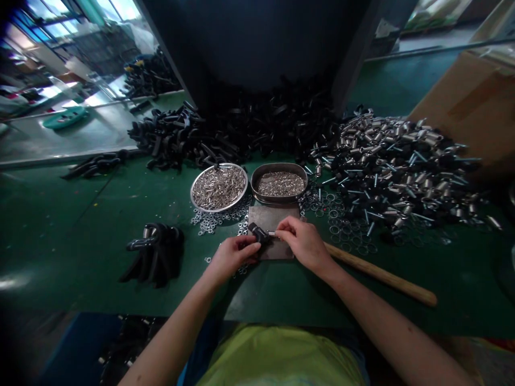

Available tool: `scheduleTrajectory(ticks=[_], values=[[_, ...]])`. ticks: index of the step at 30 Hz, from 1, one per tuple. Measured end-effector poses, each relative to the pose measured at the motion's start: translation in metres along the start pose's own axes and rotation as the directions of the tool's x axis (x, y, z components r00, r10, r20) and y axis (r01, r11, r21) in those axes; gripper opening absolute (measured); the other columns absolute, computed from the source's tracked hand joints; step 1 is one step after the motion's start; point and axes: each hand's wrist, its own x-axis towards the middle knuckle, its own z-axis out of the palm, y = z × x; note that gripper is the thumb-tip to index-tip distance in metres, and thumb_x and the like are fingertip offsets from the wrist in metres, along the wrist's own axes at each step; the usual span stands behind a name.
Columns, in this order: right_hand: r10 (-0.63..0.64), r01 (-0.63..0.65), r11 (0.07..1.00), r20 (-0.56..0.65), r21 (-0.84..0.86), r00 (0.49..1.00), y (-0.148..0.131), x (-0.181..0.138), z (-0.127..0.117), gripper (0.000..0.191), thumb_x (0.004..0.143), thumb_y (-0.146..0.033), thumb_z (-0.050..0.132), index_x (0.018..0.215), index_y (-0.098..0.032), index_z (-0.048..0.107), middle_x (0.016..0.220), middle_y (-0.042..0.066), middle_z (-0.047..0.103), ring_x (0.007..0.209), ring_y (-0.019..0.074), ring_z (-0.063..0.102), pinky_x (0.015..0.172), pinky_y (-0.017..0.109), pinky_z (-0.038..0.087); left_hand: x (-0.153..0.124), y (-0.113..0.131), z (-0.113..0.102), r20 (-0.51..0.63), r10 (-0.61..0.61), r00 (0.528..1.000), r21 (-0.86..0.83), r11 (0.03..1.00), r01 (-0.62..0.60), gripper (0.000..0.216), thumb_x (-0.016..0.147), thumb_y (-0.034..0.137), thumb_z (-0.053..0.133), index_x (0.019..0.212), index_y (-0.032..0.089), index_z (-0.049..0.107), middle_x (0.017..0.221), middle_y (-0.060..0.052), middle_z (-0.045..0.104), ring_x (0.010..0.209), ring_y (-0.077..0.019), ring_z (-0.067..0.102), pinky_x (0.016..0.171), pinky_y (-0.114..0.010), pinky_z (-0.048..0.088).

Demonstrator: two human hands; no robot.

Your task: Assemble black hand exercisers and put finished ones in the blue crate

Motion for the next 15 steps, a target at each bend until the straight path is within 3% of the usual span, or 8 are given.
scheduleTrajectory(ticks=[3,5,7,10,15], values=[[-0.001,0.001,0.999,0.021,0.032,1.000,-0.003,0.000,0.001,0.013,0.076,-0.032,0.060,0.074,-0.020,0.062,0.067,0.000,0.065,0.062,0.0141,0.059,0.057,0.025,0.043,-0.005,0.002,-0.003,-0.188,0.256,0.948,0.335,0.924,-0.183,0.014,0.068,0.032,0.072,0.075,0.020,0.071,0.073,-0.004,0.066,0.072,-0.0188,0.058,0.071,-0.029,0.047],[0.015,-0.022,0.994,0.065,0.105,0.998,-0.008,-0.002,0.004,0.012,0.074,-0.031,0.062,0.072,-0.019,0.062,0.064,-0.001,0.064,0.057,0.0126,0.057,0.053,0.024,0.042,-0.011,0.005,0.000,-0.220,0.419,0.881,0.488,0.829,-0.273,0.013,0.069,0.030,0.072,0.079,0.022,0.071,0.081,-0.006,0.066,0.083,-0.0222,0.057,0.080,-0.033,0.044],[0.061,-0.090,0.975,0.145,0.203,0.988,-0.013,-0.005,0.008,0.012,0.072,-0.030,0.063,0.071,-0.019,0.060,0.060,-0.002,0.061,0.050,0.0102,0.052,0.047,0.022,0.038,-0.019,0.006,0.005,-0.181,0.522,0.833,0.516,0.772,-0.371,0.020,0.072,0.029,0.070,0.090,0.023,0.070,0.091,-0.007,0.066,0.091,-0.0236,0.056,0.085,-0.035,0.043],[0.130,-0.222,0.922,0.284,0.318,0.950,-0.020,-0.010,0.014,0.016,0.070,-0.032,0.063,0.068,-0.017,0.058,0.055,-0.004,0.056,0.041,0.0069,0.043,0.040,0.021,0.031,-0.027,0.002,0.013,-0.082,0.579,0.811,0.445,0.749,-0.490,0.021,0.080,0.030,0.063,0.099,0.025,0.069,0.094,-0.007,0.068,0.088,-0.0221,0.057,0.084,-0.033,0.043],[0.172,-0.288,0.911,0.364,0.295,0.915,-0.022,-0.017,0.015,0.020,0.074,-0.035,0.061,0.069,-0.016,0.058,0.052,-0.004,0.056,0.037,0.0059,0.040,0.037,0.020,0.029,-0.030,-0.011,0.016,-0.030,0.587,0.809,0.462,0.725,-0.510,0.022,0.086,0.028,0.054,0.099,0.024,0.071,0.085,-0.010,0.069,0.080,-0.0220,0.057,0.079,-0.032,0.043]])
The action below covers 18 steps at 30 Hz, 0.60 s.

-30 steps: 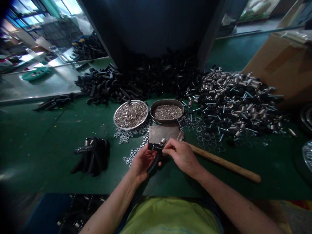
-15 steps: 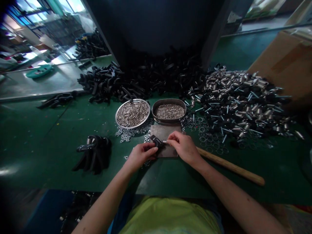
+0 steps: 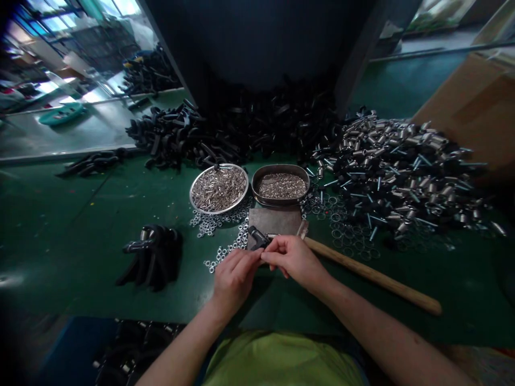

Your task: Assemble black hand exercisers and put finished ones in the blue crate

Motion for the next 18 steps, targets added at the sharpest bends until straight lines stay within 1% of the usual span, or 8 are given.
scheduleTrajectory(ticks=[2,4,6,7,9,11,14,18], values=[[-0.051,0.055,0.990,0.028,-0.131,0.998,-0.004,0.000,-0.005,0.020,0.078,-0.034,0.057,0.070,-0.017,0.062,0.053,-0.003,0.059,0.039,0.0074,0.044,0.039,0.021,0.032,0.001,-0.003,-0.001,-0.017,-0.008,1.000,-0.039,0.999,0.008,0.021,0.085,0.028,0.054,0.096,0.024,0.071,0.082,-0.010,0.068,0.077,-0.0218,0.057,0.078,-0.031,0.043],[-0.184,0.188,0.929,0.042,-0.319,0.982,-0.013,0.009,-0.015,0.019,0.081,-0.030,0.055,0.073,-0.018,0.067,0.059,-0.001,0.065,0.048,0.0102,0.053,0.047,0.023,0.039,0.006,-0.005,-0.003,-0.050,-0.034,0.998,-0.085,0.996,0.030,0.017,0.083,0.028,0.057,0.092,0.024,0.071,0.081,-0.009,0.067,0.077,-0.0220,0.056,0.080,-0.032,0.043],[-0.368,0.309,0.794,-0.010,-0.523,0.930,-0.025,0.031,-0.029,0.016,0.082,-0.026,0.055,0.079,-0.021,0.070,0.073,0.001,0.070,0.066,0.0142,0.062,0.063,0.026,0.046,0.013,-0.006,-0.005,-0.069,-0.056,0.996,-0.093,0.994,0.050,0.014,0.082,0.029,0.058,0.088,0.024,0.071,0.085,-0.009,0.068,0.083,-0.0230,0.057,0.084,-0.035,0.043],[-0.460,0.323,0.709,-0.065,-0.627,0.885,-0.031,0.047,-0.037,0.016,0.083,-0.024,0.054,0.083,-0.021,0.070,0.084,0.003,0.071,0.077,0.0164,0.063,0.071,0.029,0.046,0.017,-0.007,-0.005,-0.069,-0.057,0.996,-0.088,0.995,0.051,0.013,0.082,0.028,0.058,0.086,0.024,0.070,0.091,-0.009,0.068,0.089,-0.0239,0.057,0.088,-0.037,0.042],[-0.541,0.226,0.536,-0.126,-0.813,0.831,-0.040,0.085,-0.052,0.018,0.085,-0.023,0.053,0.090,-0.019,0.070,0.096,0.007,0.069,0.092,0.0205,0.062,0.081,0.033,0.044,0.023,-0.011,-0.004,-0.044,-0.046,0.998,-0.108,0.993,0.041,0.012,0.082,0.026,0.057,0.082,0.024,0.069,0.106,-0.009,0.067,0.105,-0.0258,0.055,0.097,-0.042,0.037],[-0.514,0.079,0.368,-0.132,-0.927,0.848,-0.044,0.123,-0.064,0.022,0.087,-0.021,0.050,0.096,-0.017,0.069,0.104,0.011,0.066,0.098,0.0226,0.059,0.082,0.033,0.044,0.027,-0.016,-0.001,-0.012,-0.045,0.999,-0.184,0.982,0.042,0.010,0.081,0.023,0.058,0.083,0.024,0.068,0.118,-0.007,0.064,0.120,-0.0263,0.049,0.107,-0.045,0.027],[-0.468,0.024,0.302,-0.126,-0.953,0.875,-0.041,0.162,-0.071,0.021,0.085,-0.021,0.051,0.093,-0.015,0.070,0.104,0.014,0.064,0.096,0.0250,0.059,0.077,0.033,0.044,0.028,-0.023,0.005,0.037,-0.076,0.996,-0.275,0.958,0.084,0.018,0.080,0.019,0.058,0.094,0.026,0.067,0.121,-0.007,0.063,0.128,-0.0248,0.043,0.114,-0.047,0.015],[-0.453,-0.004,0.282,-0.136,-0.959,0.881,-0.036,0.177,-0.070,0.015,0.082,-0.018,0.054,0.084,-0.013,0.068,0.099,0.015,0.063,0.093,0.0271,0.059,0.071,0.034,0.043,0.028,-0.028,0.007,0.066,-0.087,0.994,-0.259,0.961,0.101,0.025,0.082,0.018,0.055,0.104,0.026,0.065,0.122,-0.007,0.062,0.129,-0.0231,0.042,0.114,-0.047,0.013]])
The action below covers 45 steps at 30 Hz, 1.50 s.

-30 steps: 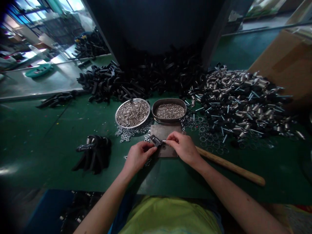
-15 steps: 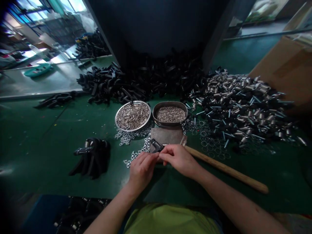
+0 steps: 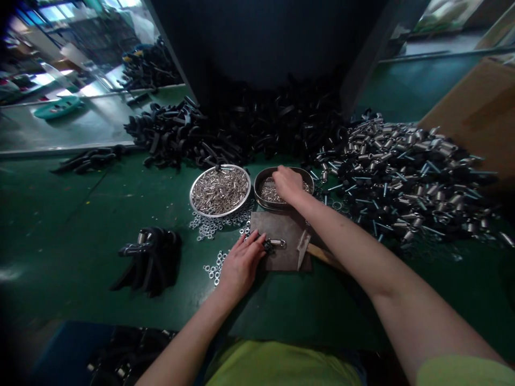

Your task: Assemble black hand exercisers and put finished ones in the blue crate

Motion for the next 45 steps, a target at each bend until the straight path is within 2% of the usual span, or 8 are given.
scheduleTrajectory(ticks=[5,8,12,16,25,34,38,45], values=[[0.008,-0.006,1.000,-0.095,0.023,0.995,0.002,-0.010,-0.015,0.022,0.087,-0.017,0.046,0.105,-0.013,0.058,0.096,0.014,0.063,0.094,0.0265,0.058,0.073,0.036,0.044,-0.001,0.000,-0.001,-0.036,-0.012,0.999,-0.052,0.999,0.010,0.019,0.080,0.017,0.059,0.094,0.025,0.069,0.120,-0.007,0.063,0.127,-0.0225,0.045,0.113,-0.044,0.021],[0.048,0.031,0.962,-0.278,0.272,0.959,0.001,-0.033,-0.034,0.023,0.087,-0.020,0.048,0.109,-0.017,0.054,0.094,0.009,0.063,0.088,0.0223,0.060,0.075,0.035,0.046,-0.001,0.002,-0.001,-0.081,-0.052,0.995,-0.146,0.988,0.040,0.012,0.075,0.016,0.065,0.082,0.025,0.070,0.113,-0.007,0.067,0.124,-0.0231,0.049,0.111,-0.043,0.027],[0.225,0.030,0.637,-0.223,0.771,0.949,-0.012,-0.092,-0.051,0.014,0.090,-0.036,0.045,0.097,-0.023,0.048,0.080,0.002,0.062,0.061,0.0132,0.060,0.057,0.028,0.050,-0.002,0.006,-0.002,-0.093,-0.113,0.989,-0.232,0.969,0.088,0.010,0.072,0.015,0.069,0.076,0.024,0.071,0.108,-0.007,0.069,0.122,-0.0234,0.050,0.109,-0.043,0.032],[0.168,-0.008,0.392,-0.063,0.920,0.984,-0.032,-0.147,-0.041,0.018,0.089,-0.041,0.049,0.090,-0.023,0.045,0.074,0.000,0.064,0.058,0.0120,0.062,0.057,0.027,0.053,-0.003,0.005,-0.002,-0.093,-0.105,0.990,-0.235,0.969,0.080,0.010,0.073,0.016,0.068,0.077,0.024,0.071,0.108,-0.006,0.069,0.123,-0.0233,0.050,0.109,-0.043,0.032],[0.111,0.001,0.524,-0.069,0.852,0.991,-0.043,-0.165,-0.020,0.014,0.090,-0.035,0.049,0.089,-0.021,0.048,0.069,0.001,0.066,0.062,0.0140,0.066,0.061,0.027,0.052,-0.005,0.001,-0.002,-0.051,-0.040,0.998,-0.113,0.993,0.034,0.011,0.080,0.020,0.061,0.084,0.025,0.070,0.114,-0.006,0.067,0.125,-0.0219,0.047,0.108,-0.044,0.032],[-0.044,0.189,0.694,-0.221,0.695,0.974,-0.042,-0.165,-0.019,0.005,0.091,-0.026,0.046,0.090,-0.021,0.046,0.067,0.000,0.066,0.061,0.0139,0.066,0.059,0.025,0.051,-0.004,-0.004,-0.002,-0.062,0.040,0.997,-0.006,0.999,-0.041,0.012,0.081,0.019,0.059,0.086,0.023,0.069,0.113,-0.007,0.067,0.123,-0.0221,0.050,0.105,-0.042,0.038],[-0.225,0.438,0.747,-0.429,0.500,0.875,-0.044,-0.165,-0.013,0.002,0.090,-0.021,0.047,0.091,-0.021,0.046,0.072,0.002,0.066,0.062,0.0143,0.066,0.059,0.025,0.052,-0.003,-0.007,-0.001,-0.036,0.169,0.985,0.221,0.963,-0.157,0.014,0.084,0.016,0.054,0.088,0.020,0.067,0.111,-0.009,0.068,0.120,-0.0214,0.053,0.099,-0.040,0.047],[-0.602,0.740,0.672,-0.576,0.008,0.553,-0.039,-0.182,-0.008,0.013,0.081,-0.010,0.055,0.087,-0.021,0.053,0.089,0.007,0.069,0.089,0.0209,0.066,0.071,0.033,0.056,-0.003,-0.006,-0.001,-0.035,0.246,0.969,0.342,0.914,-0.220,0.012,0.085,0.013,0.054,0.087,0.018,0.065,0.110,-0.008,0.068,0.119,-0.0197,0.053,0.095,-0.036,0.050]])
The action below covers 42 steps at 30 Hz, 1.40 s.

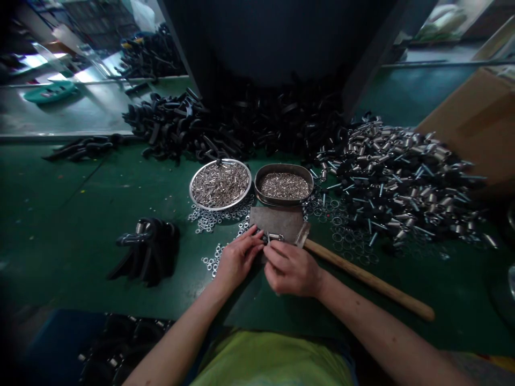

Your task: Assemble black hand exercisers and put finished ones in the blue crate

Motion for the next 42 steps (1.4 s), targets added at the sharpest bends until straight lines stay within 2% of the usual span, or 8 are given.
scheduleTrajectory(ticks=[4,8,11,14,24,29,34,42], values=[[0.287,-0.254,0.931,-0.095,0.263,0.953,0.004,-0.002,-0.007,0.022,0.083,-0.008,0.053,0.099,-0.022,0.049,0.093,0.007,0.067,0.090,0.0185,0.066,0.074,0.035,0.056,0.000,0.001,0.000,0.007,-0.009,1.000,-0.004,1.000,0.009,0.011,0.084,0.013,0.055,0.087,0.018,0.065,0.109,-0.009,0.068,0.119,-0.0197,0.053,0.096,-0.036,0.049],[0.731,-0.641,0.574,0.034,0.510,0.682,0.001,0.000,-0.004,0.010,0.089,-0.015,0.049,0.096,-0.022,0.049,0.082,0.002,0.064,0.069,0.0135,0.067,0.064,0.028,0.056,0.000,0.000,0.000,0.009,-0.016,1.000,-0.008,1.000,0.016,0.011,0.085,0.013,0.055,0.087,0.018,0.065,0.110,-0.009,0.068,0.119,-0.0198,0.053,0.096,-0.037,0.050],[0.795,-0.697,0.462,0.093,0.548,0.600,-0.001,0.000,0.000,0.003,0.090,-0.021,0.049,0.093,-0.021,0.050,0.081,0.001,0.064,0.067,0.0131,0.067,0.062,0.028,0.056,-0.001,0.000,0.000,0.003,-0.011,1.000,-0.008,1.000,0.011,0.011,0.084,0.013,0.055,0.086,0.018,0.064,0.110,-0.010,0.068,0.119,-0.0199,0.053,0.096,-0.037,0.050],[0.777,-0.706,0.489,0.112,0.513,0.620,-0.001,0.001,0.002,0.003,0.090,-0.023,0.050,0.093,-0.021,0.050,0.079,0.001,0.064,0.067,0.0128,0.068,0.062,0.026,0.055,-0.001,-0.001,0.001,0.001,-0.006,1.000,-0.005,1.000,0.006,0.011,0.085,0.013,0.054,0.087,0.018,0.064,0.109,-0.010,0.068,0.119,-0.0200,0.053,0.096,-0.037,0.049],[0.565,-0.572,0.784,0.105,0.242,0.818,0.008,0.018,0.004,0.003,0.089,-0.019,0.048,0.091,-0.021,0.046,0.068,0.001,0.064,0.060,0.0138,0.065,0.056,0.023,0.051,-0.001,-0.003,0.002,-0.003,0.009,1.000,-0.009,1.000,-0.009,0.011,0.085,0.014,0.054,0.088,0.018,0.064,0.110,-0.009,0.068,0.119,-0.0196,0.053,0.096,-0.036,0.050],[0.240,-0.238,0.954,0.017,0.184,0.971,0.002,0.008,0.007,0.008,0.087,-0.014,0.049,0.091,-0.020,0.048,0.078,0.004,0.066,0.073,0.0144,0.065,0.064,0.026,0.054,-0.001,-0.004,0.002,0.013,0.021,1.000,-0.008,1.000,-0.021,0.013,0.086,0.013,0.053,0.088,0.018,0.064,0.112,-0.008,0.067,0.120,-0.0194,0.052,0.096,-0.036,0.050],[-0.070,0.070,0.998,0.041,-0.001,0.997,0.001,-0.004,-0.001,0.010,0.082,-0.011,0.055,0.084,-0.021,0.052,0.092,0.006,0.067,0.098,0.0185,0.062,0.073,0.031,0.055,-0.001,-0.003,0.002,0.021,0.015,1.000,-0.001,1.000,-0.015,0.013,0.085,0.013,0.053,0.088,0.019,0.064,0.112,-0.008,0.067,0.121,-0.0195,0.051,0.097,-0.037,0.049],[0.312,-0.316,0.944,0.057,0.096,0.948,0.033,0.016,-0.013,0.025,0.085,-0.009,0.047,0.103,-0.026,0.048,0.105,0.007,0.062,0.099,0.0183,0.059,0.083,0.037,0.052,0.000,0.000,0.000,0.040,-0.034,0.999,-0.034,0.999,0.035,0.011,0.085,0.014,0.054,0.087,0.019,0.064,0.110,-0.007,0.068,0.121,-0.0205,0.052,0.098,-0.040,0.048]])
